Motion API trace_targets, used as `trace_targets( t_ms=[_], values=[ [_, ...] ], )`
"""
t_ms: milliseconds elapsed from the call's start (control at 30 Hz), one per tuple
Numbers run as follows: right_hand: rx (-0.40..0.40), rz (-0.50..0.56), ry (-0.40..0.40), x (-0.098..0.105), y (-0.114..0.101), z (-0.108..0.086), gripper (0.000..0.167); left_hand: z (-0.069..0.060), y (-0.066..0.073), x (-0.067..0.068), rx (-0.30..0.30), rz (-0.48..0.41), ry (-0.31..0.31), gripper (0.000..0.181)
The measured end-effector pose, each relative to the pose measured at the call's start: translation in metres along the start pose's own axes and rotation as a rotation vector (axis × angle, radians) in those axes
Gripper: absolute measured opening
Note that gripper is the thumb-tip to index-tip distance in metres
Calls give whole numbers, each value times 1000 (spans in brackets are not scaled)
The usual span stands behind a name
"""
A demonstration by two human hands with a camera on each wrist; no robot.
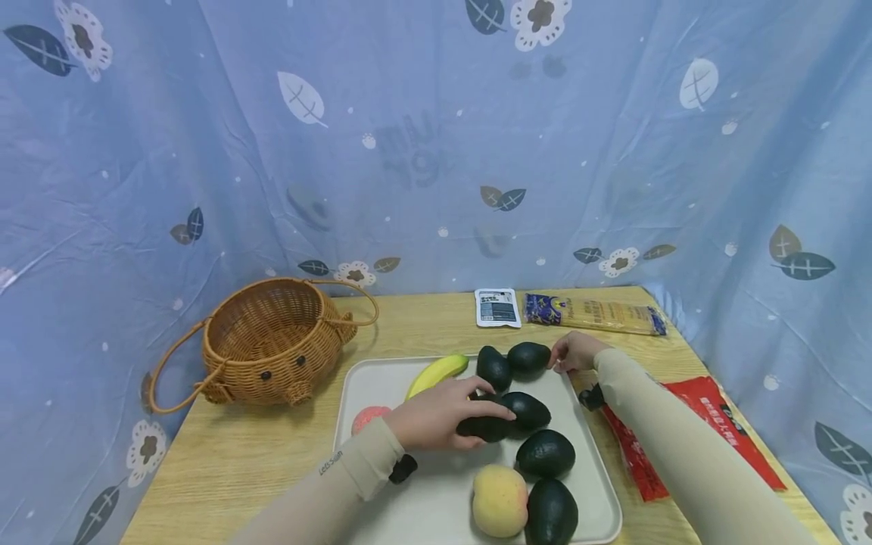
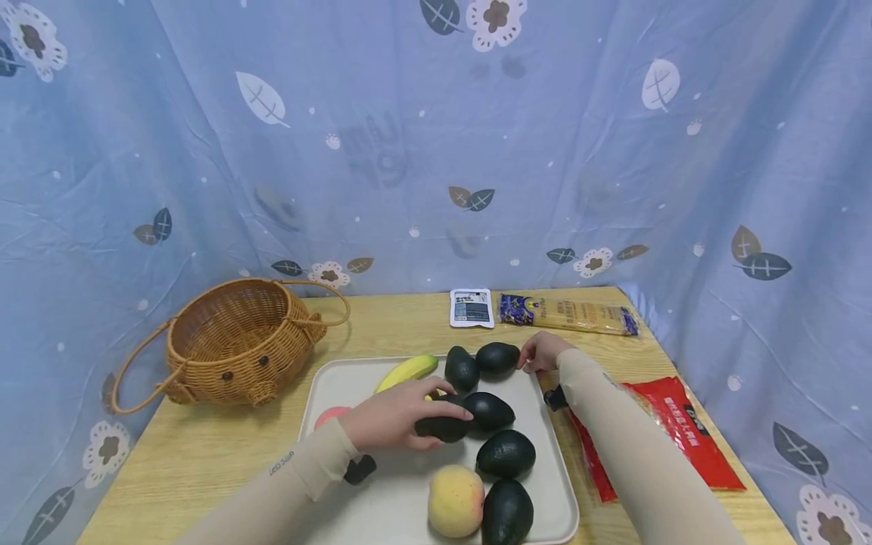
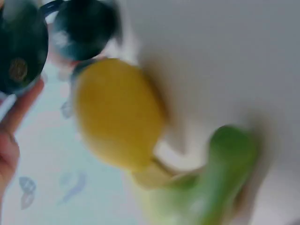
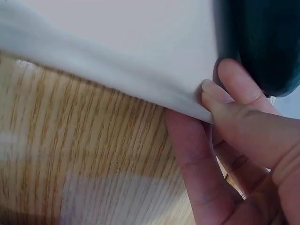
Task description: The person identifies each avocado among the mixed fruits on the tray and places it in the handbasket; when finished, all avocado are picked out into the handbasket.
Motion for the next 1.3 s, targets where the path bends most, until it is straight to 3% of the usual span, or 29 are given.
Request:
trace_targets(
  t_ms=[67, 133, 200, 300, 433, 567, 733, 900, 1067, 1300],
  values=[
    [-5, 9, -8, -1, 1, 0, 12, -8, -8, 21, 105, -2, 79, 58],
    [-3, 16, -10, -1, 2, 0, 12, -20, -20, 45, 246, 4, 169, 58],
    [10, 20, -11, 0, 2, 0, 12, -37, -34, 71, 382, 31, 266, 59],
    [20, 24, -8, 1, 2, 0, 13, -66, -51, 108, 523, 95, 404, 61],
    [15, 31, -11, 2, 4, 2, 13, -107, -70, 146, 677, 155, 485, 63],
    [13, 28, -13, 2, 4, 2, 13, -149, -90, 166, 837, 142, 483, 63],
    [10, 26, -9, 3, 4, 2, 14, -195, -113, 178, 994, 142, 441, 64],
    [21, 27, -15, 2, 4, 2, 13, -234, -130, 176, 1111, 162, 373, 66],
    [34, 36, -22, 1, 3, 1, 12, -255, -142, 165, 1161, 157, 296, 66],
    [40, 26, -27, 0, 0, 1, 12, -270, -153, 151, 1212, 138, 202, 63]
  ],
)
Point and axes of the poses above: each hand's wrist, its own z-axis towards the middle knuckle, its own x-axis out of the back of the hand, y = z × x, the point moved 10 cm from there along z, towards the middle knuckle, and after that the axes turned 12 degrees about -x, right-handed, at the moved point
